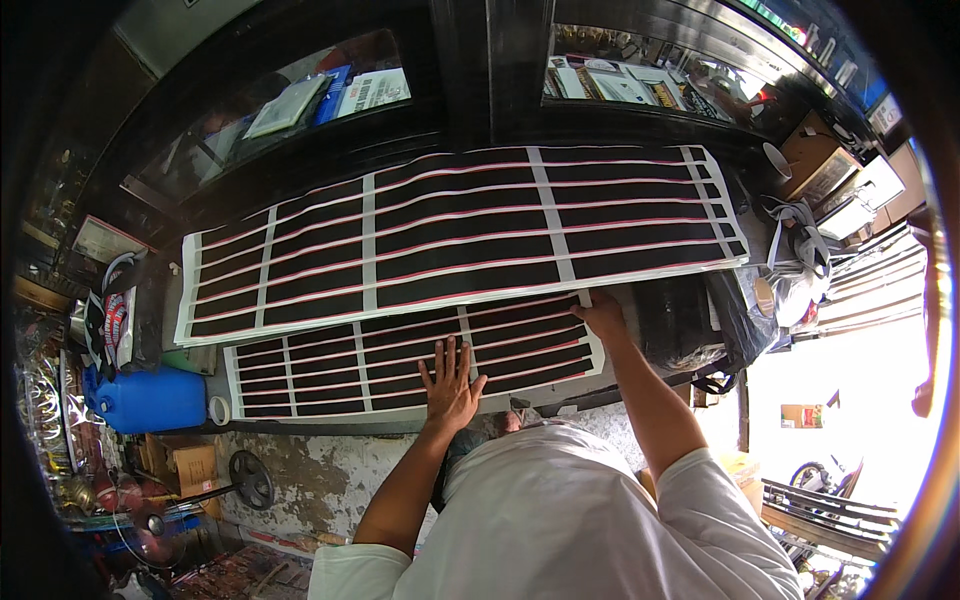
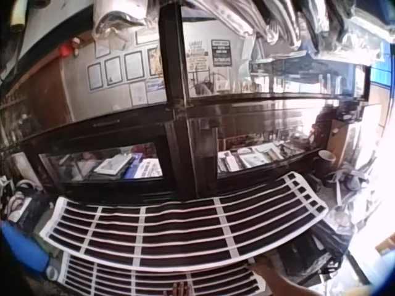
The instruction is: The person aligns and secures two striped mats on a workbench using white tape. They repeatedly position the mats, apply tape along the edges, and press down to ensure adhesion.
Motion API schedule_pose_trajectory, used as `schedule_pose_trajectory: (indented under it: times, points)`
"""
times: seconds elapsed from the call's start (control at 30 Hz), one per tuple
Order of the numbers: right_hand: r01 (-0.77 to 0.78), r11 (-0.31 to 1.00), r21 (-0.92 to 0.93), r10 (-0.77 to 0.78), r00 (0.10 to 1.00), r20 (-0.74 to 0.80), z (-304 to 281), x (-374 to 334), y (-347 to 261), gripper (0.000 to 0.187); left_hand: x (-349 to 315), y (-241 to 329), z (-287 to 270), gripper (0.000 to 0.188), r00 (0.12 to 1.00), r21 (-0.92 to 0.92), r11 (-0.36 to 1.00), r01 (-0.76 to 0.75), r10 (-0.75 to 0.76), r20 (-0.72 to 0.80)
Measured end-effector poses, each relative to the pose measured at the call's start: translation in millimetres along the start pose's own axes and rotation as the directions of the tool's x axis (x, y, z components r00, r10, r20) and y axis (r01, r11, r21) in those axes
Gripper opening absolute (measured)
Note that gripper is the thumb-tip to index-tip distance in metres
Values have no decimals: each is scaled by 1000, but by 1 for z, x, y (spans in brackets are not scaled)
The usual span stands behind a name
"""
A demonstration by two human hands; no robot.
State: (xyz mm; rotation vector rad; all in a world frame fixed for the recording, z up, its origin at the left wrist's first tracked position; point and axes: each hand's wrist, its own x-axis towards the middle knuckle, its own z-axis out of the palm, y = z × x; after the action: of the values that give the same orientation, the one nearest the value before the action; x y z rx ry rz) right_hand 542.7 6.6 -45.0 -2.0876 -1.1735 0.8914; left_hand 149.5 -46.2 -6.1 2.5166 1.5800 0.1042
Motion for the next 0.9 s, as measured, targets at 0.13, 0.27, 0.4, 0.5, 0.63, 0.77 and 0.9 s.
schedule_pose_trajectory:
  times: [0.13, 0.27, 0.4, 0.5, 0.63, 0.77, 0.9]
  points:
    - [49, 999, -2, -49, 995, -87, -1, 7, 10, 52, 32, -2, -17, 74, 994, -55, 998, 6, -12, -108]
    - [142, 985, 99, -135, 988, -77, -13, -36, -42, 50, 71, -40, -28, 65, 986, -149, 989, -12, -13, -164]
    - [122, 988, 98, -110, 987, -120, -18, -46, -32, 45, 104, -58, -27, 65, 995, -107, 990, -91, 84, -62]
    - [78, 979, 191, -57, 992, -115, -14, -49, -23, 41, 113, -67, -18, 61, 984, -117, 987, -106, 87, -155]
    - [75, 972, 221, -52, 993, -108, -7, -47, -17, 41, 124, -76, -18, 68, 993, -213, 976, -50, 71, 90]
    - [111, 957, 269, -77, 988, -134, -8, -45, -4, 40, 129, -65, -23, 67, 993, -226, 971, -74, 92, 71]
    - [98, 955, 278, -70, 991, -111, -14, -59, -28, 38, 125, -66, -29, 65, 995, -224, 973, -52, 71, 77]
